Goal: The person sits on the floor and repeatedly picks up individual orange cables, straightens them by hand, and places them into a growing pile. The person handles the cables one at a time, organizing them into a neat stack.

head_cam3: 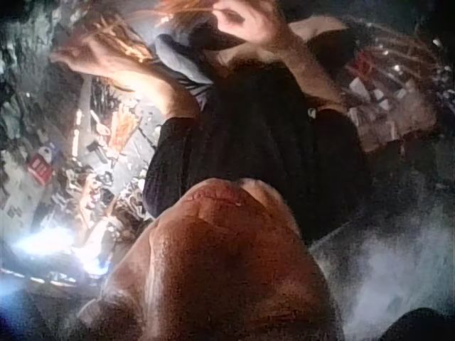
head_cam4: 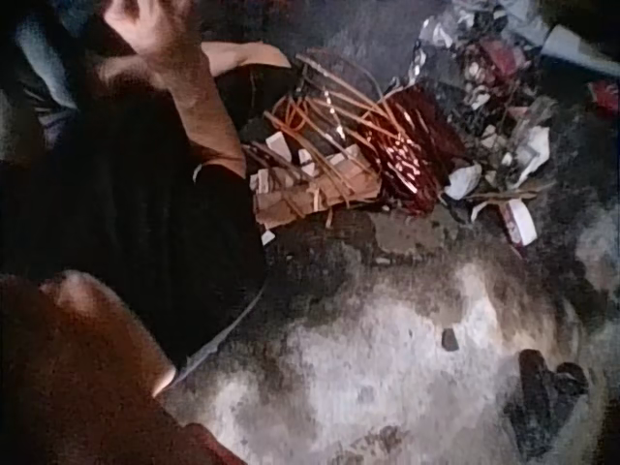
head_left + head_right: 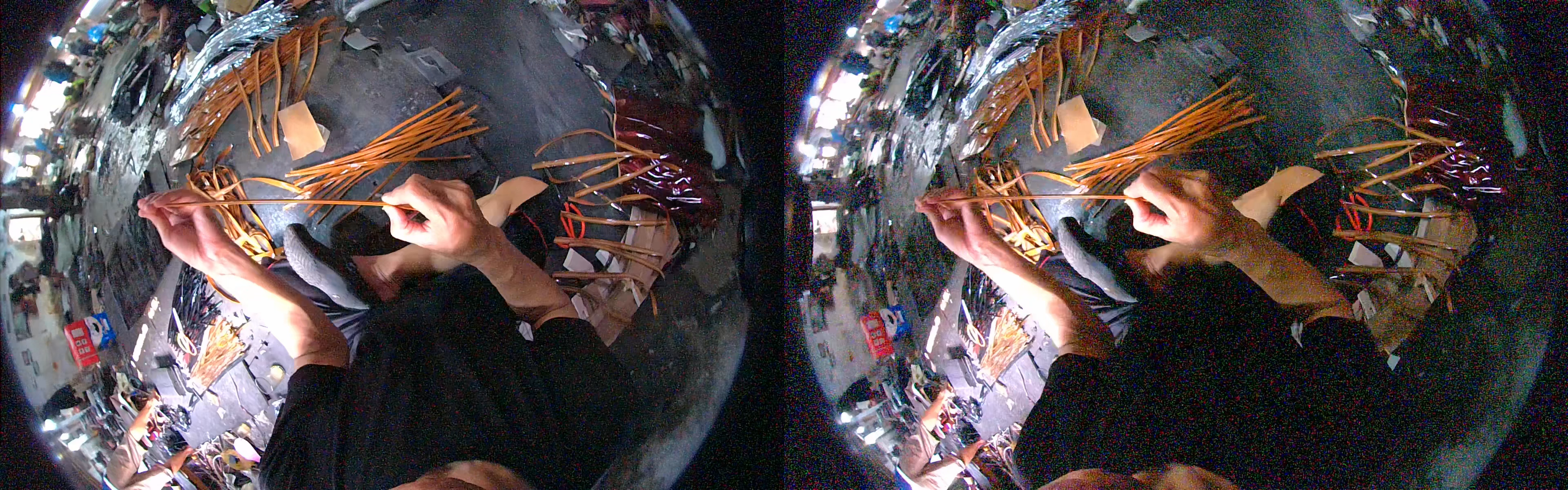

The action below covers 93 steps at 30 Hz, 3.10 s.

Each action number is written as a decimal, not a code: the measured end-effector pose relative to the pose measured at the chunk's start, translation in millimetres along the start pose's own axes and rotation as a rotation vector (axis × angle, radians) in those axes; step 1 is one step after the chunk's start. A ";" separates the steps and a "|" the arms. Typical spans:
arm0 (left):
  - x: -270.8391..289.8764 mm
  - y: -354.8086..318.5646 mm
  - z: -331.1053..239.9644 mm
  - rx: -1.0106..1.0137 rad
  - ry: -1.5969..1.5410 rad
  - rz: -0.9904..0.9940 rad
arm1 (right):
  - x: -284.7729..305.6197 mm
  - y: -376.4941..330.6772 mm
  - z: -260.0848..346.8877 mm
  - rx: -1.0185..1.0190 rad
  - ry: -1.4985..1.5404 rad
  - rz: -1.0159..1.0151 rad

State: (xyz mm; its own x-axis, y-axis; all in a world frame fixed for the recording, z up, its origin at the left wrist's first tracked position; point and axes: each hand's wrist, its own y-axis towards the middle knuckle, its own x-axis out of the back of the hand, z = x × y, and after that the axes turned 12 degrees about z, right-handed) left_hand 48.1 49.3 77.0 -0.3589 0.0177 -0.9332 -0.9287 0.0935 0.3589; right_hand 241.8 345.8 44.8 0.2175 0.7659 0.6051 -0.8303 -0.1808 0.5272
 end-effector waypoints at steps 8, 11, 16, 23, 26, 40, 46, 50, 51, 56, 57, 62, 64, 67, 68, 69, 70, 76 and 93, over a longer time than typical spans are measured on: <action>31.4 29.2 -48.8 0.198 -0.110 0.031 | 7.3 -14.2 -10.5 -0.025 -0.055 -0.013; 39.2 34.8 -54.5 0.071 -0.130 -0.054 | 8.1 -20.0 -13.2 -0.049 -0.065 -0.017; 58.8 47.5 -93.7 0.075 -0.142 -0.051 | 21.2 -35.3 -18.5 -0.133 -0.148 0.001; 72.1 47.4 -101.8 0.162 -0.150 -0.046 | 26.6 -36.4 -16.5 -0.159 -0.050 0.038; 89.9 43.7 -112.9 0.139 -0.144 -0.084 | 26.9 -36.4 -14.8 -0.212 -0.006 0.073; -0.4 -85.2 -3.7 -0.499 2.741 0.202 | -41.0 -11.7 -26.2 0.172 -0.037 0.423; -21.9 -76.1 -47.9 -0.459 2.442 -0.190 | -41.2 -8.0 -31.2 0.202 -0.092 0.381; -11.4 -100.4 57.2 0.756 1.958 0.716 | -40.2 -8.3 -26.5 0.181 -0.086 0.311; 9.3 -106.7 77.9 0.653 1.806 0.946 | -39.0 -5.4 -26.9 0.177 -0.083 0.296; 35.4 -127.2 100.3 0.861 1.566 0.651 | -20.8 -11.3 -19.3 -0.133 0.129 0.336; 33.6 -126.8 103.7 0.861 1.576 0.662 | -16.2 -11.8 -14.7 -0.238 0.206 0.354; 27.7 -132.1 115.8 0.907 1.574 0.540 | -8.7 -18.8 -23.9 -0.368 0.225 0.433; 31.3 -131.9 113.0 0.956 1.607 0.547 | -11.9 -18.8 -27.5 -0.256 0.142 0.451; 34.7 -133.0 111.8 0.919 1.716 0.679 | -13.2 -15.3 -32.9 -0.186 0.108 0.518; 36.4 -134.7 112.4 0.837 1.759 0.764 | -13.8 -13.9 -35.5 -0.180 0.113 0.548; 35.3 -135.9 114.1 0.754 1.797 0.852 | -17.9 -16.4 -43.1 -0.307 0.254 0.574; 28.7 -135.6 115.4 0.817 1.850 0.855 | -26.3 -22.9 -55.0 -0.433 0.397 0.597; 35.6 -137.1 115.3 0.880 1.777 0.596 | -27.7 -28.0 -35.6 -0.462 0.309 0.394; 70.5 -88.5 18.3 0.927 1.583 0.287 | 95.5 -15.2 -108.9 -0.597 0.079 0.047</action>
State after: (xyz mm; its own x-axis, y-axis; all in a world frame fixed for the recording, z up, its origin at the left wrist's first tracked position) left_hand 106.6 60.4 -20.9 -0.7255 -0.6498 0.2268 -0.6852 0.7130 -0.1490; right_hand 219.3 488.9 29.6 0.1539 0.8134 0.5610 -0.9876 0.1447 0.0611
